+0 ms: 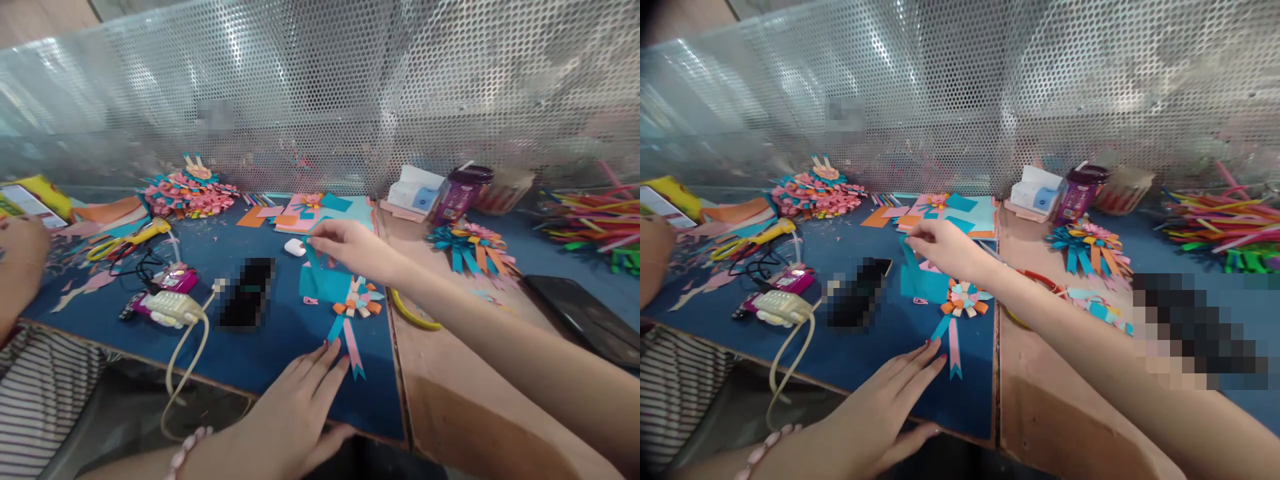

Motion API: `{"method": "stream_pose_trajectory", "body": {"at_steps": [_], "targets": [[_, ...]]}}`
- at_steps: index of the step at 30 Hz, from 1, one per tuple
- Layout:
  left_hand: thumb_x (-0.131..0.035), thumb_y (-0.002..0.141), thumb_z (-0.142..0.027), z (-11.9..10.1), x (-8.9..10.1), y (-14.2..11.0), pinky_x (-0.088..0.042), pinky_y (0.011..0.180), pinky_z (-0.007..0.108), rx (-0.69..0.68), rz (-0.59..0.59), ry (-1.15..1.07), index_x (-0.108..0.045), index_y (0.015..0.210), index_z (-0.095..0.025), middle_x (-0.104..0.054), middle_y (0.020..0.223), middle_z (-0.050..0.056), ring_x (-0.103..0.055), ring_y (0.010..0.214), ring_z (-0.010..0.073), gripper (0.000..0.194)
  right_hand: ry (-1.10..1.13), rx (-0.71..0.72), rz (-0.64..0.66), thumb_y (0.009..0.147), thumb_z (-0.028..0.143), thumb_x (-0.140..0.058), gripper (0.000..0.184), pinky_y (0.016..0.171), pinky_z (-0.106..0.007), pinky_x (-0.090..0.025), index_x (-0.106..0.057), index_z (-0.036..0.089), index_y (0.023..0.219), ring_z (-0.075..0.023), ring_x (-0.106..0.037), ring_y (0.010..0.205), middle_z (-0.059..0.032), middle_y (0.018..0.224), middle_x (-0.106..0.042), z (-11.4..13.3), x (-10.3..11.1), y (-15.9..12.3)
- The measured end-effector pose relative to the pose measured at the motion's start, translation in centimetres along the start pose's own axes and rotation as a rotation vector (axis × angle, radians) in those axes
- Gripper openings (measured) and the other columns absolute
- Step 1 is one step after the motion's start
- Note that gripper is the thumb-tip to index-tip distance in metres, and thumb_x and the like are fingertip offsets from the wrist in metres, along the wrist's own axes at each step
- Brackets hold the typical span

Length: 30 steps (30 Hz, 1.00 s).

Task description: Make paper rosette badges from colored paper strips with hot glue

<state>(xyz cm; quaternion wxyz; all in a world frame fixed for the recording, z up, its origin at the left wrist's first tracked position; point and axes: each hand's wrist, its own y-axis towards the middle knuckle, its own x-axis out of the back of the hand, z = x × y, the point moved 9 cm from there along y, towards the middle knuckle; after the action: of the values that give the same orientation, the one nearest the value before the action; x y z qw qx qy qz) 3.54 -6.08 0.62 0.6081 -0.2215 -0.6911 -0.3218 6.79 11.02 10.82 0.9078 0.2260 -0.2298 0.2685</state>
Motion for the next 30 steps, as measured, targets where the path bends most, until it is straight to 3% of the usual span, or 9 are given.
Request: {"method": "stream_pose_trajectory", "body": {"at_steps": [3, 8, 11, 14, 17, 20, 25, 28, 30], "targets": [[-0.057, 0.087, -0.036, -0.6, 0.4, 0.2, -0.05, 0.098, 0.04, -0.019, 0.009, -0.015, -0.037, 0.137, -0.003, -0.041, 0.142, 0.021, -0.045, 0.128, 0.0297, 0.064, 0.106, -0.097, -0.011, 0.088, 0.027, -0.054, 0.014, 0.047, -0.02, -0.04, -0.061, 0.015, 0.086, -0.0079, -0.053, 0.053, 0.0012, 0.07, -0.059, -1.5, 0.5, -0.7], [-0.054, 0.089, -0.037, -0.5, 1.0, 0.4, -0.047, 0.101, 0.038, -0.016, -0.021, -0.034, -0.04, 0.135, -0.008, -0.043, 0.142, 0.016, -0.045, 0.128, 0.0264, 0.056, 0.313, -0.171, -0.073, 0.088, 0.023, -0.052, 0.014, 0.06, -0.023, -0.049, -0.059, 0.014, 0.081, -0.009, -0.058, 0.06, -0.0012, 0.072, -0.062, -3.2, -1.0, 0.5], [-0.051, 0.091, -0.035, 2.5, 1.6, 1.2, -0.047, 0.097, 0.044, 0.117, -0.071, -0.016, -0.045, 0.131, -0.014, -0.048, 0.138, 0.012, -0.049, 0.121, 0.0269, 0.045, 0.336, -0.143, -0.101, 0.088, 0.026, -0.053, 0.015, 0.06, -0.022, -0.049, -0.059, 0.015, 0.08, -0.0084, -0.057, 0.059, -0.0001, 0.072, -0.061, -2.4, -0.5, 0.2], [-0.057, 0.088, -0.036, 6.6, 1.6, 2.6, -0.045, 0.091, 0.047, 0.268, -0.038, 0.029, -0.044, 0.132, -0.015, -0.054, 0.13, 0.011, -0.048, 0.113, 0.0301, 0.051, 0.305, -0.124, -0.125, 0.086, 0.03, -0.056, 0.016, 0.06, -0.022, -0.048, -0.06, 0.015, 0.081, -0.0089, -0.058, 0.061, 0.0006, 0.072, -0.061, -1.6, 1.4, -1.9], [-0.063, 0.082, -0.045, 8.7, 1.0, 4.1, -0.044, 0.085, 0.044, 0.284, 0.046, 0.022, -0.044, 0.133, -0.016, -0.057, 0.125, 0.01, -0.047, 0.107, 0.0308, 0.062, 0.254, -0.204, -0.169, 0.084, 0.037, -0.059, 0.021, 0.058, -0.021, -0.047, -0.062, 0.016, 0.083, -0.0102, -0.059, 0.064, -0.0002, 0.074, -0.062, -2.2, 3.7, -5.3], [-0.061, 0.083, -0.048, 9.2, 0.6, 5.1, -0.041, 0.083, 0.039, 0.244, 0.059, -0.016, -0.042, 0.135, -0.019, -0.056, 0.125, 0.009, -0.046, 0.106, 0.0281, 0.063, 0.267, -0.32, -0.181, 0.081, 0.041, -0.062, 0.025, 0.059, -0.022, -0.046, -0.063, 0.016, 0.081, -0.0099, -0.057, 0.061, 0.0003, 0.071, -0.062, -4.0, 4.6, -8.7], [-0.062, 0.085, -0.041, 9.0, 0.7, 5.3, -0.039, 0.087, 0.041, 0.254, 0.011, -0.097, -0.048, 0.13, -0.025, -0.061, 0.116, 0.006, -0.05, 0.107, 0.0267, 0.05, 0.225, -0.532, -0.073, 0.082, 0.037, -0.059, 0.021, 0.055, -0.025, -0.046, -0.065, 0.017, 0.08, -0.0114, -0.056, 0.055, 0.0009, 0.064, -0.06, -8.3, 1.7, -13.2], [-0.059, 0.087, -0.035, 9.7, 1.3, 4.7, -0.041, 0.089, 0.041, 0.333, -0.036, -0.282, -0.053, 0.123, -0.026, -0.062, 0.114, 0.005, -0.055, 0.104, 0.0243, 0.038, 0.068, -0.439, -0.094, 0.084, 0.029, -0.056, 0.014, 0.055, -0.026, -0.05, -0.065, 0.02, 0.088, -0.0138, -0.06, 0.058, 0.0005, 0.067, -0.063, -8.7, 0.1, -14.2], [-0.061, 0.085, -0.035, 10.8, 1.5, 3.9, -0.045, 0.086, 0.038, 0.416, -0.034, -0.472, -0.054, 0.122, -0.026, -0.063, 0.111, 0.004, -0.059, 0.099, 0.0218, 0.039, -0.211, -0.294, -0.158, 0.086, 0.024, -0.054, 0.018, 0.054, -0.028, -0.051, -0.064, 0.02, 0.099, -0.0157, -0.061, 0.06, -0.0014, 0.072, -0.066, -7.5, -0.1, -14.5]]}}
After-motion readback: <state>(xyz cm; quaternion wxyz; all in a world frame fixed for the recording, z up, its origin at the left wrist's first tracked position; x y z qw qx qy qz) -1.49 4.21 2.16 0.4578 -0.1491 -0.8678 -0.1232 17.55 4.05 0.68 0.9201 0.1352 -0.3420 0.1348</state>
